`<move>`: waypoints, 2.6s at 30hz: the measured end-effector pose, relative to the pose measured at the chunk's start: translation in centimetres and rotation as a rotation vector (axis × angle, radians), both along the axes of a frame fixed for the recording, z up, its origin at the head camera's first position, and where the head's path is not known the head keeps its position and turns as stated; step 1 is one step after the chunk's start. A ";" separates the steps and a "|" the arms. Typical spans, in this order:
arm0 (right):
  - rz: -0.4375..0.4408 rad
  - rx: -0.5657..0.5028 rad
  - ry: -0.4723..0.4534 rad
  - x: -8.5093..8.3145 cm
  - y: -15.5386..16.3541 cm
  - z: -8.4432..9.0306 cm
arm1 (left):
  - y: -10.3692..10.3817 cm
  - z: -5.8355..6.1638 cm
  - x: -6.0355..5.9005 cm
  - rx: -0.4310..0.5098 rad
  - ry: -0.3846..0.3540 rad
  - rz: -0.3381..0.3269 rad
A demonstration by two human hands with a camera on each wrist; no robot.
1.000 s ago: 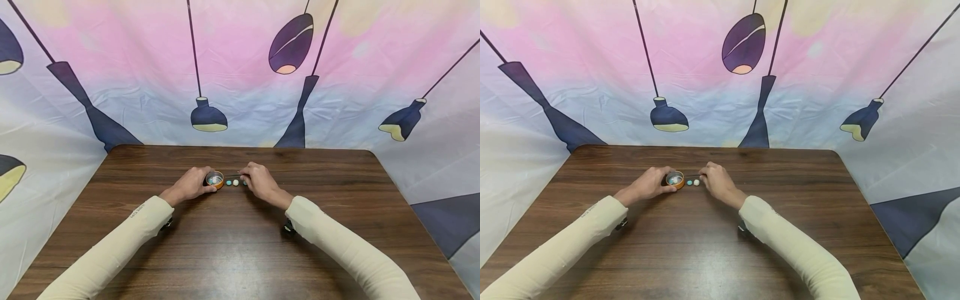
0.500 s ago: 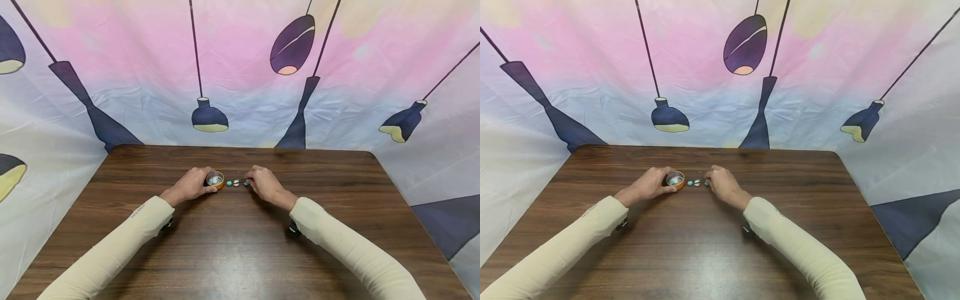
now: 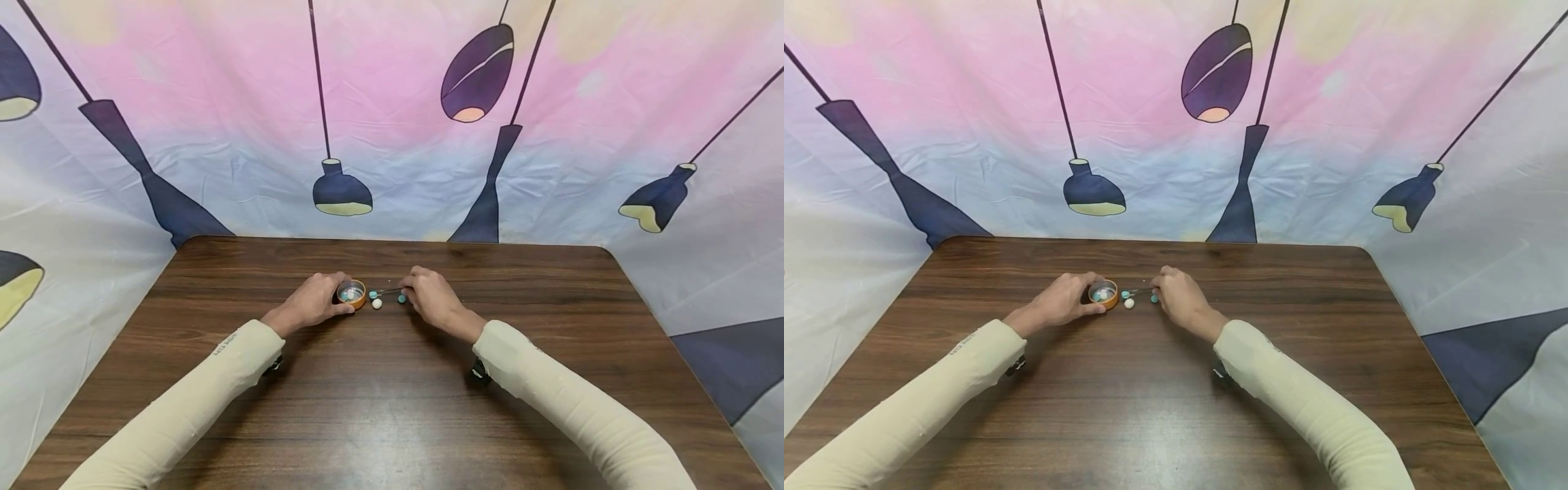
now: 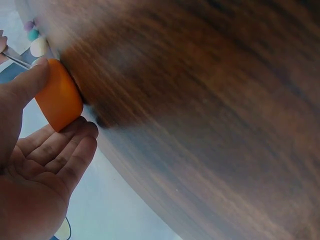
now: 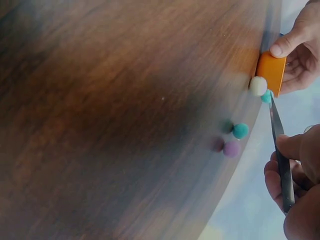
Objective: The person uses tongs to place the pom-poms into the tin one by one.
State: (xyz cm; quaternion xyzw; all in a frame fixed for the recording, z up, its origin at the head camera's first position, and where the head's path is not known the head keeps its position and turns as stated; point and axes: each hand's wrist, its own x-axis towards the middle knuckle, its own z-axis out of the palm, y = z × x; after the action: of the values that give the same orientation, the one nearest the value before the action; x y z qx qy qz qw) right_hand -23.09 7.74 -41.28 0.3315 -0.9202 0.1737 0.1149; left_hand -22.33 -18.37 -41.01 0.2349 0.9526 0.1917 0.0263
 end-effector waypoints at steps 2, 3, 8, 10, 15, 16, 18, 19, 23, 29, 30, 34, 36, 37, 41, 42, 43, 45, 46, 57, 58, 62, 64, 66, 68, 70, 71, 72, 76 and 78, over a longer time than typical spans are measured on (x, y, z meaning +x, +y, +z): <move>0.001 -0.023 0.011 0.0 0.0 0.1 | 0.0 0.0 0.0 0.000 0.004 -0.002; 0.000 -0.035 0.017 0.0 0.0 0.1 | 0.0 0.0 -0.1 0.001 0.005 -0.003; -0.003 -0.110 0.027 -0.1 -0.4 0.0 | -0.1 0.0 -0.1 -0.005 0.003 -0.005; 0.001 -0.139 0.022 -0.1 -0.6 0.0 | 0.0 0.0 -0.1 -0.007 -0.001 -0.002; 0.018 -0.143 0.000 0.2 -1.3 -0.4 | 0.0 0.0 0.0 -0.012 -0.009 0.005; 0.021 -0.138 -0.007 0.3 -1.4 -0.5 | 0.0 0.0 -0.1 -0.012 -0.010 0.005; 0.022 -0.127 -0.019 0.4 -1.5 -0.6 | 0.1 0.0 -0.1 -0.013 -0.010 0.004; 0.023 -0.128 -0.026 0.4 -1.5 -0.7 | 0.1 0.0 -0.1 -0.014 -0.008 0.004; 0.014 -0.138 -0.041 0.5 -1.4 -0.4 | 0.1 0.0 -0.1 -0.015 -0.004 0.007; -0.004 -0.143 -0.054 0.5 -0.8 0.0 | 0.0 0.0 -0.1 -0.009 0.001 0.002; -0.004 -0.139 -0.059 0.5 -0.7 0.0 | 0.0 0.0 0.0 -0.009 0.003 0.000; -0.003 -0.110 -0.083 0.5 -0.2 -0.1 | -0.1 -0.1 0.0 -0.005 0.007 -0.007; -0.003 -0.091 -0.092 0.6 0.0 -0.2 | -0.1 -0.1 0.0 0.001 0.008 -0.013; -0.004 -0.083 -0.096 0.6 0.1 -0.2 | -0.1 -0.1 0.1 0.003 0.008 -0.015; -0.010 -0.060 -0.114 0.6 0.4 0.0 | 0.0 -0.1 0.1 0.009 0.006 -0.016; -0.012 -0.052 -0.115 0.6 0.5 0.0 | 0.0 -0.1 0.1 0.009 0.007 -0.014; -0.014 -0.046 -0.118 0.6 0.6 0.0 | 0.0 -0.1 0.1 0.009 0.008 -0.013; -0.019 -0.034 -0.119 0.6 0.7 0.1 | 0.0 -0.1 0.0 0.009 0.010 -0.012; -0.020 -0.029 -0.120 0.6 0.8 0.1 | 0.0 -0.1 0.0 0.008 0.010 -0.011; -0.024 -0.009 -0.131 0.4 1.0 -0.2 | 0.0 -0.2 0.0 0.004 0.019 -0.009; -0.025 -0.007 -0.132 0.5 0.9 -0.2 | 0.0 -0.2 0.0 0.006 0.016 -0.010; -0.022 -0.005 -0.132 0.6 0.8 -0.2 | 0.1 -0.1 0.0 0.006 0.004 -0.007; -0.013 -0.009 -0.130 0.6 0.7 -0.2 | 0.1 -0.1 0.0 0.003 0.002 -0.003; -0.001 -0.020 -0.130 0.6 0.7 -0.2 | 0.0 -0.1 0.0 0.000 0.001 -0.002; 0.007 -0.026 -0.128 0.6 0.6 -0.3 | 0.0 -0.1 0.0 -0.001 0.002 -0.001; 0.011 -0.028 -0.128 0.7 0.6 -0.3 | 0.0 -0.1 0.0 -0.002 0.003 -0.002; 0.012 -0.029 -0.128 0.7 0.6 -0.3 | 0.0 -0.1 0.0 -0.003 0.003 -0.003; 0.014 -0.029 -0.128 0.7 0.6 -0.3 | 0.0 -0.1 0.0 -0.002 0.003 -0.002; 0.016 -0.021 -0.121 0.7 0.5 -0.4 | 0.0 -0.1 0.0 -0.003 0.002 -0.002; 0.015 -0.014 -0.114 0.7 0.5 -0.4 | 0.0 -0.1 0.0 -0.004 0.003 0.000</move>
State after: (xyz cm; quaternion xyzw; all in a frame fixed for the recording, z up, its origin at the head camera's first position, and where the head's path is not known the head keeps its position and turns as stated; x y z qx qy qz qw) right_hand -22.37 8.21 -41.64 0.3270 -0.9215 0.1997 0.0631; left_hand -22.31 -18.37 -41.12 0.2352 0.9530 0.1894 0.0252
